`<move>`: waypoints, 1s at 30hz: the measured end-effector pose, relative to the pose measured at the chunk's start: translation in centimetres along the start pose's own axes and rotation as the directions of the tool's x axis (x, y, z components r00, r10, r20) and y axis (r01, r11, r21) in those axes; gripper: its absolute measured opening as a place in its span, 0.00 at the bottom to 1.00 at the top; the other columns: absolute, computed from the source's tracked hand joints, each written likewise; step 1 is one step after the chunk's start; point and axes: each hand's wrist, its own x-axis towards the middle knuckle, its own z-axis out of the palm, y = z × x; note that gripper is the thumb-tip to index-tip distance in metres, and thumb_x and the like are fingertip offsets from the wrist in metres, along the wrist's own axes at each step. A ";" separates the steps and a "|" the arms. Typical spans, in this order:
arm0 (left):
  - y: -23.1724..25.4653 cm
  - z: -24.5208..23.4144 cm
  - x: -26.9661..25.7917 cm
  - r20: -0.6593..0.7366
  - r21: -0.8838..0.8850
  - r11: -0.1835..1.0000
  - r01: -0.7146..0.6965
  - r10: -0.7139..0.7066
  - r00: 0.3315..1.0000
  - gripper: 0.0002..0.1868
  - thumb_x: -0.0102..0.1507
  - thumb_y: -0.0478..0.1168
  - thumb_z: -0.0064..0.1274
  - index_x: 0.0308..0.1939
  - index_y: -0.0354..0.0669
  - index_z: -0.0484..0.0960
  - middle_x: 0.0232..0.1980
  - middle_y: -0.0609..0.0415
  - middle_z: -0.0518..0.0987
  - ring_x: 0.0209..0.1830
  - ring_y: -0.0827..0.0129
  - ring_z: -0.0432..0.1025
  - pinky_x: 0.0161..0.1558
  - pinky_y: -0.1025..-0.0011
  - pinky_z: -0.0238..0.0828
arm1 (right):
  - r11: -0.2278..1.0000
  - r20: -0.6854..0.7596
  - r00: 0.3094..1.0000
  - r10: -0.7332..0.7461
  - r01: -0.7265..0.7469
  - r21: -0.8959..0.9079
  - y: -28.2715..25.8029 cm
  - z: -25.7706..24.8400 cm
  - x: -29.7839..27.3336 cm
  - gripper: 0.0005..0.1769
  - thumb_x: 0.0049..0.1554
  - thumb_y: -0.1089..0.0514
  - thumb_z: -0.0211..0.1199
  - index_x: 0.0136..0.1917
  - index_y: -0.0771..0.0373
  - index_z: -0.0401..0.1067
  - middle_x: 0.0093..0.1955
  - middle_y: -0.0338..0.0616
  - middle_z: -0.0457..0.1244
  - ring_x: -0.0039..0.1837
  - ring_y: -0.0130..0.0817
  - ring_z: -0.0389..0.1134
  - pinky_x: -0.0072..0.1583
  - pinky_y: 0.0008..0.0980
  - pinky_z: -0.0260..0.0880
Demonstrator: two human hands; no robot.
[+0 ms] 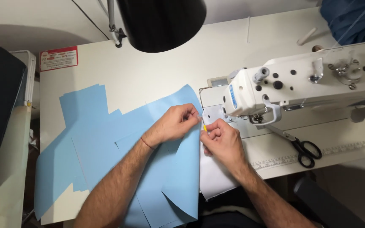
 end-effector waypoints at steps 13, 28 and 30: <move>0.5 0.2 -0.6 -0.039 -0.015 0.999 -0.044 0.043 0.998 0.05 0.61 0.36 0.54 0.32 0.38 0.81 0.22 0.52 0.78 0.16 0.75 0.68 0.21 0.75 0.68 | 1.000 -0.020 1.000 0.009 -0.008 0.016 -0.1 0.2 -0.1 0.14 0.54 0.65 0.66 0.48 0.80 0.72 0.27 0.59 0.69 0.24 0.34 0.69 0.28 0.27 0.75; -0.9 0.0 0.0 -0.182 -0.018 1.000 -0.018 0.015 0.983 0.05 0.60 0.38 0.57 0.30 0.43 0.83 0.20 0.55 0.76 0.20 0.76 0.66 0.24 0.75 0.67 | 0.997 -0.017 1.000 -0.017 0.018 0.075 1.2 0.1 0.2 0.13 0.56 0.64 0.61 0.48 0.80 0.71 0.26 0.58 0.67 0.23 0.35 0.68 0.26 0.30 0.74; -0.4 0.4 -0.2 -0.195 0.014 0.999 0.037 -0.033 0.980 0.04 0.57 0.39 0.60 0.32 0.43 0.84 0.22 0.56 0.78 0.21 0.79 0.67 0.26 0.77 0.68 | 0.994 -0.031 0.999 -0.040 0.043 0.099 1.7 0.0 0.1 0.12 0.55 0.64 0.63 0.48 0.79 0.72 0.27 0.58 0.68 0.24 0.35 0.69 0.27 0.29 0.75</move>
